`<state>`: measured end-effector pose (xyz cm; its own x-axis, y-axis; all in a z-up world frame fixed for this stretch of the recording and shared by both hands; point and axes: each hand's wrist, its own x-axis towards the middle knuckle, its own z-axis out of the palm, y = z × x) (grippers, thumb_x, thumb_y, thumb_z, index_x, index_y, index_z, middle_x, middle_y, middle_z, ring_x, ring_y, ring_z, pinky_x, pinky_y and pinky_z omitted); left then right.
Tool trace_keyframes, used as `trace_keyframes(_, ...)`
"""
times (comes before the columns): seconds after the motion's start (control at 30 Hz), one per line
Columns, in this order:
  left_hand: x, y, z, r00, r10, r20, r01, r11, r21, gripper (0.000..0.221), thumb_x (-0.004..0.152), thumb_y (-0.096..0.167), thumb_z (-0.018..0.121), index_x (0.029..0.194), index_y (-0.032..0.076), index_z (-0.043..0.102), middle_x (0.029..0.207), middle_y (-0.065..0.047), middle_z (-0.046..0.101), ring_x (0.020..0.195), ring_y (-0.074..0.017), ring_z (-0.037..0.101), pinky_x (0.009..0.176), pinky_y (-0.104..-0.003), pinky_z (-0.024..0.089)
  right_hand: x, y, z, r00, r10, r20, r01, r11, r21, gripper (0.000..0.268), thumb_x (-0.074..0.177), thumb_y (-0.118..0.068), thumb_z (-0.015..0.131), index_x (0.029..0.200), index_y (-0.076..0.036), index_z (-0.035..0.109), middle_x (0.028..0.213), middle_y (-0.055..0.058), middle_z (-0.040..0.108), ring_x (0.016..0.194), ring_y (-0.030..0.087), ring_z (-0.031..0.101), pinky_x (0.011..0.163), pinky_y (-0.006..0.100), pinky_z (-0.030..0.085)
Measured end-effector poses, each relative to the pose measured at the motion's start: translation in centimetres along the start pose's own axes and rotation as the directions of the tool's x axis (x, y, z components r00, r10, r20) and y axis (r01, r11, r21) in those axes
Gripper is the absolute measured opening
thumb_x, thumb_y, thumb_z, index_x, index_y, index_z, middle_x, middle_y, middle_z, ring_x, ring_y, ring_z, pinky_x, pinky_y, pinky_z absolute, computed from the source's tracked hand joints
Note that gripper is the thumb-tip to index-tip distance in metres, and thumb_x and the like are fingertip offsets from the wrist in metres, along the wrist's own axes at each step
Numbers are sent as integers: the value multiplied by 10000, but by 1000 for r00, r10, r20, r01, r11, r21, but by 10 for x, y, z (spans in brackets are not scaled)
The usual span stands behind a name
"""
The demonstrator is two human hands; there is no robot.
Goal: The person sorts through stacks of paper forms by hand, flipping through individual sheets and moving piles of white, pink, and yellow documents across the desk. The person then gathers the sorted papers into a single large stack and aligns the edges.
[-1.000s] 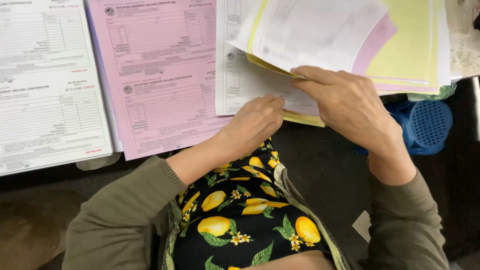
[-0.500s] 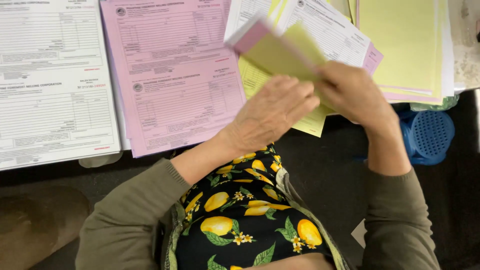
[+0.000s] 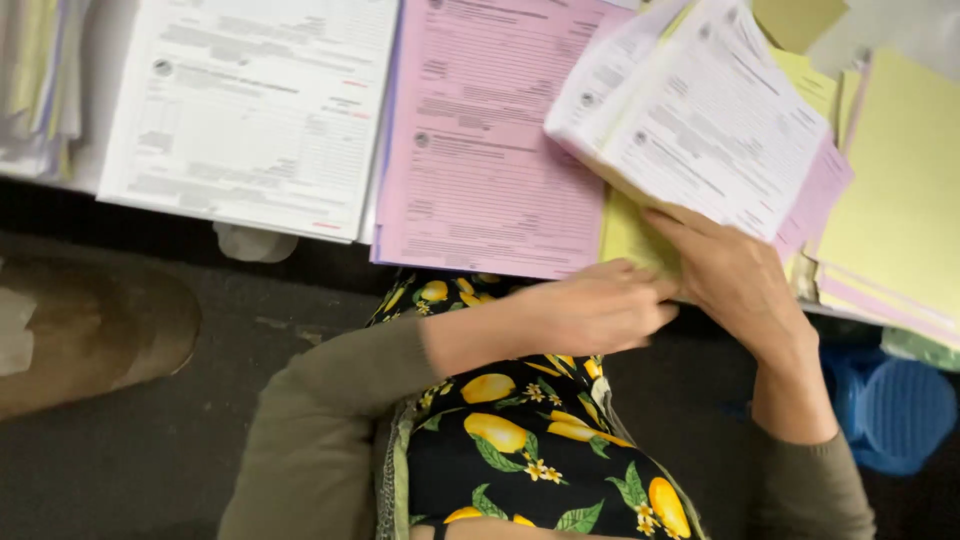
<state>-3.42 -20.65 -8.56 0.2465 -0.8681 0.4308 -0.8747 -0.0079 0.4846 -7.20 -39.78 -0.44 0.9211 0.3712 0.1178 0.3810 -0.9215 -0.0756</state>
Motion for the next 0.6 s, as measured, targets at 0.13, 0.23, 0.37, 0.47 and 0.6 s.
trace_keyframes(0.13,-97,15,-159,963,-265,47,268,931,-249,268,968,150,622,1201,18,643,1194,-141,676,1100,-313,658,951,-412,540,-34,31,30,893,445,-64,-348,774,529,369,1001,-2,618,1359,-30,702,1225,125,721,976,201,697,867,326,537)
trace_keyframes(0.23,-177,23,-215,814,-566,-127,579,805,126,422,886,84,640,1297,-8,606,1309,-182,629,1196,-325,609,1014,-421,505,-50,54,50,696,713,-85,-237,340,910,351,1069,59,585,1415,70,647,1316,183,692,1108,193,691,999,297,551)
trace_keyframes(0.37,-244,23,-220,625,-680,-383,773,474,421,544,806,53,749,1344,38,669,1411,-172,635,1334,-327,567,1133,-467,446,-54,76,91,545,834,-81,85,41,996,389,1036,116,529,1422,139,573,1358,227,669,1186,244,712,1072,315,606)
trace_keyframes(0.47,-244,26,-210,636,-606,-478,769,444,461,259,916,81,768,1173,55,752,1227,-110,741,1206,-277,686,1090,-417,538,-56,73,102,533,822,-200,14,228,974,421,1046,141,499,1460,146,571,1415,235,663,1243,242,704,1103,312,597)
trace_keyframes(0.6,-251,22,-219,597,-623,-506,803,469,369,179,953,102,759,1128,77,784,1165,-118,752,1090,-272,733,922,-364,588,-44,55,92,518,832,-198,-9,237,972,364,1076,98,517,1434,134,580,1376,243,675,1192,236,718,1051,307,613)
